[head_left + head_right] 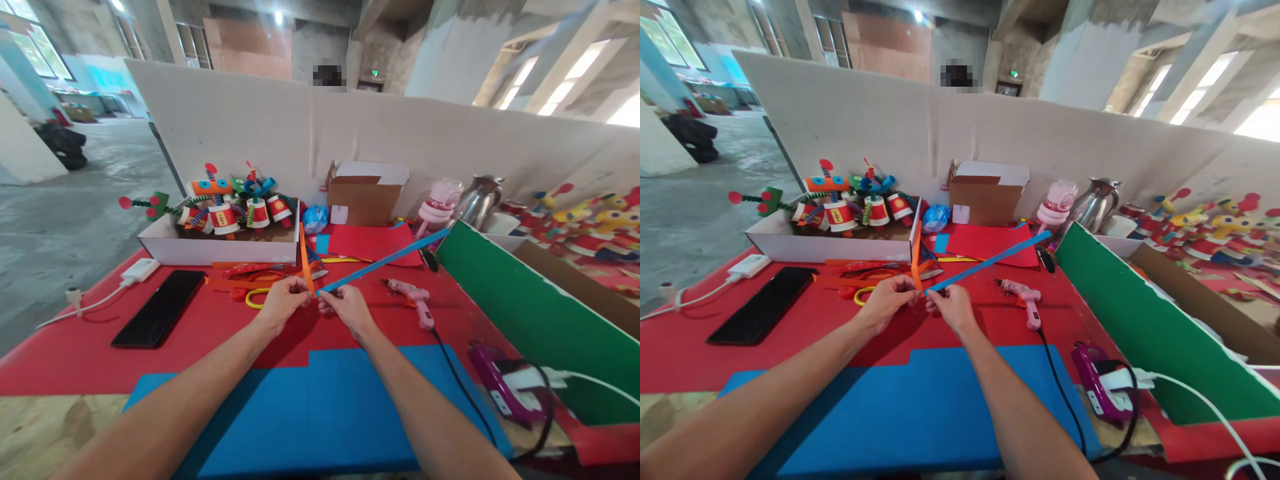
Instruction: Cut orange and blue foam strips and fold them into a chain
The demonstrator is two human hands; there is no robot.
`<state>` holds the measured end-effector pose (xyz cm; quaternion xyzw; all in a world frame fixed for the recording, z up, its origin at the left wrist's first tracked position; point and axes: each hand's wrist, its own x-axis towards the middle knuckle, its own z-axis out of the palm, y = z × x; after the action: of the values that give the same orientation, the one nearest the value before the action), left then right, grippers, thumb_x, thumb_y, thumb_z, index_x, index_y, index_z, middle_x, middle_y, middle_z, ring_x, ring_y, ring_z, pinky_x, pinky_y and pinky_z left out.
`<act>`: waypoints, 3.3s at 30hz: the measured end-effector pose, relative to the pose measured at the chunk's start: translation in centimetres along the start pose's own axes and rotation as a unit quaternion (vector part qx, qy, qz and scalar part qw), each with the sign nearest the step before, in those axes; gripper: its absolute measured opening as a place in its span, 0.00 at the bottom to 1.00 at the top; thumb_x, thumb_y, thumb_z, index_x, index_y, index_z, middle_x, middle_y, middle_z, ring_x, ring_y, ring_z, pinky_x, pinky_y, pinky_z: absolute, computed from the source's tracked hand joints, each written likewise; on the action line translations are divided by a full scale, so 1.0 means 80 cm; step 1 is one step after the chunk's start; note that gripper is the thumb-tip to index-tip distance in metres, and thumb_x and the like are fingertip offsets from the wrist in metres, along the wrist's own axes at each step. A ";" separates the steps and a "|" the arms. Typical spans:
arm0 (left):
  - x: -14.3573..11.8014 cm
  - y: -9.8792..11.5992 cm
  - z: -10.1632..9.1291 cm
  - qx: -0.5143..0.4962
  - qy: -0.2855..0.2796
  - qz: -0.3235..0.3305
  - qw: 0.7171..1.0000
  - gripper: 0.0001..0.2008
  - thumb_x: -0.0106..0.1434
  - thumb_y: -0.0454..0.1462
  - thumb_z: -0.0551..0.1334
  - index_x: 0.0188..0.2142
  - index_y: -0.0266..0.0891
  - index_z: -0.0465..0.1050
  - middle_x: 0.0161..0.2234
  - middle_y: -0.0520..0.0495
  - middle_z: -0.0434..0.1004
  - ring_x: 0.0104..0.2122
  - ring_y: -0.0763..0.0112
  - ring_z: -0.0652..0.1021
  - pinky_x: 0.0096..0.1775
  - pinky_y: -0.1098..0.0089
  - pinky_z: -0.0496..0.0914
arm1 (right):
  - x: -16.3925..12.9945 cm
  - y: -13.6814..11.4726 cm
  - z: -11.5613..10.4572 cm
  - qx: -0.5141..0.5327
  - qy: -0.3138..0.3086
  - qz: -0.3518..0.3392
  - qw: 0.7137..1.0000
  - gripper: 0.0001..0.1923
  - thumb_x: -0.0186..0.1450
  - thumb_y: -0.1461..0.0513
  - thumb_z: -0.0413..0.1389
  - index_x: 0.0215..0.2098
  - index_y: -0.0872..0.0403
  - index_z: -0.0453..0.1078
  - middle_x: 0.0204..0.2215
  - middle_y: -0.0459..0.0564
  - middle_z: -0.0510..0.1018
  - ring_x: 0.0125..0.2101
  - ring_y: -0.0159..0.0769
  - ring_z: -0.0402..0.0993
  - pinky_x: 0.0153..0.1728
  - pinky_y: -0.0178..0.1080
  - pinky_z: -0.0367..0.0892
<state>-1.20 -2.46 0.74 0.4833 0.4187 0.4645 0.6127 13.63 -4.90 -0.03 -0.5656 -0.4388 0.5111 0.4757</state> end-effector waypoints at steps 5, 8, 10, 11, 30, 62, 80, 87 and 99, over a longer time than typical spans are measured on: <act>0.000 0.000 0.001 0.006 0.021 0.005 1.000 0.07 0.40 0.33 0.66 0.20 0.37 0.68 0.16 0.56 0.69 0.18 0.79 0.67 0.23 0.75 0.62 | -0.002 -0.002 0.001 0.019 -0.025 -0.012 0.999 0.17 0.47 0.53 0.66 0.24 0.59 0.73 0.19 0.49 0.78 0.19 0.32 0.75 0.24 0.34 0.69; -0.001 0.001 0.002 0.013 0.028 0.004 1.000 0.07 0.40 0.33 0.66 0.20 0.37 0.68 0.16 0.55 0.69 0.18 0.79 0.68 0.23 0.75 0.62 | -0.002 -0.003 0.001 0.020 -0.007 -0.009 1.000 0.16 0.48 0.53 0.66 0.23 0.59 0.73 0.18 0.49 0.77 0.19 0.31 0.74 0.23 0.33 0.68; -0.001 0.001 0.002 0.018 0.028 0.003 0.999 0.07 0.40 0.32 0.66 0.20 0.37 0.69 0.17 0.55 0.70 0.18 0.79 0.68 0.23 0.76 0.62 | -0.003 -0.002 0.002 0.020 0.003 -0.006 1.000 0.15 0.48 0.55 0.66 0.23 0.59 0.73 0.19 0.49 0.78 0.19 0.31 0.74 0.22 0.32 0.68; -0.001 0.001 0.002 0.020 0.028 0.002 0.999 0.07 0.40 0.32 0.66 0.20 0.37 0.69 0.17 0.55 0.70 0.18 0.79 0.68 0.23 0.76 0.62 | -0.003 -0.002 0.002 0.024 -0.001 -0.005 1.000 0.14 0.48 0.55 0.66 0.24 0.59 0.73 0.20 0.50 0.78 0.20 0.31 0.75 0.23 0.32 0.68; -0.005 0.001 0.009 0.045 0.041 0.001 0.998 0.05 0.39 0.30 0.63 0.18 0.37 0.68 0.15 0.57 0.68 0.16 0.79 0.67 0.20 0.77 0.61 | -0.009 -0.001 0.017 0.088 -0.059 0.023 0.994 0.12 0.50 0.57 0.65 0.24 0.56 0.70 0.20 0.47 0.78 0.20 0.31 0.76 0.25 0.34 0.74; 0.011 0.018 -0.028 0.117 -0.238 -0.183 0.947 0.16 0.45 0.44 0.69 0.25 0.35 0.69 0.20 0.48 0.76 0.19 0.72 0.76 0.21 0.74 0.70 | -0.008 -0.008 -0.010 0.046 -0.155 0.076 0.984 0.16 0.52 0.53 0.65 0.24 0.58 0.70 0.18 0.46 0.76 0.18 0.27 0.72 0.23 0.32 0.70; 0.007 0.021 -0.025 0.129 -0.249 -0.170 0.945 0.14 0.49 0.45 0.67 0.24 0.36 0.71 0.18 0.49 0.75 0.18 0.71 0.75 0.18 0.76 0.68 | -0.006 -0.009 -0.013 0.086 -0.171 0.093 0.977 0.15 0.48 0.56 0.68 0.23 0.58 0.71 0.16 0.44 0.75 0.16 0.26 0.70 0.19 0.29 0.67; 0.004 0.018 -0.024 -0.002 -0.183 -0.152 0.971 0.13 0.49 0.40 0.68 0.31 0.36 0.70 0.25 0.48 0.76 0.21 0.73 0.75 0.22 0.75 0.69 | -0.004 -0.015 -0.009 0.231 -0.065 0.094 0.966 0.14 0.43 0.58 0.70 0.22 0.57 0.73 0.17 0.43 0.75 0.18 0.23 0.69 0.23 0.27 0.69; -0.011 0.007 0.006 -0.077 -0.066 -0.081 0.992 0.18 0.47 0.46 0.70 0.29 0.36 0.68 0.19 0.55 0.68 0.18 0.79 0.69 0.20 0.77 0.62 | -0.013 -0.013 0.010 0.221 -0.014 0.041 0.974 0.16 0.41 0.55 0.69 0.22 0.56 0.72 0.16 0.41 0.73 0.18 0.25 0.68 0.24 0.30 0.66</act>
<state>-1.00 -3.35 1.40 0.4284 0.3779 0.4114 0.7102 12.73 -5.68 1.17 -0.4568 -0.2983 0.6227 0.5609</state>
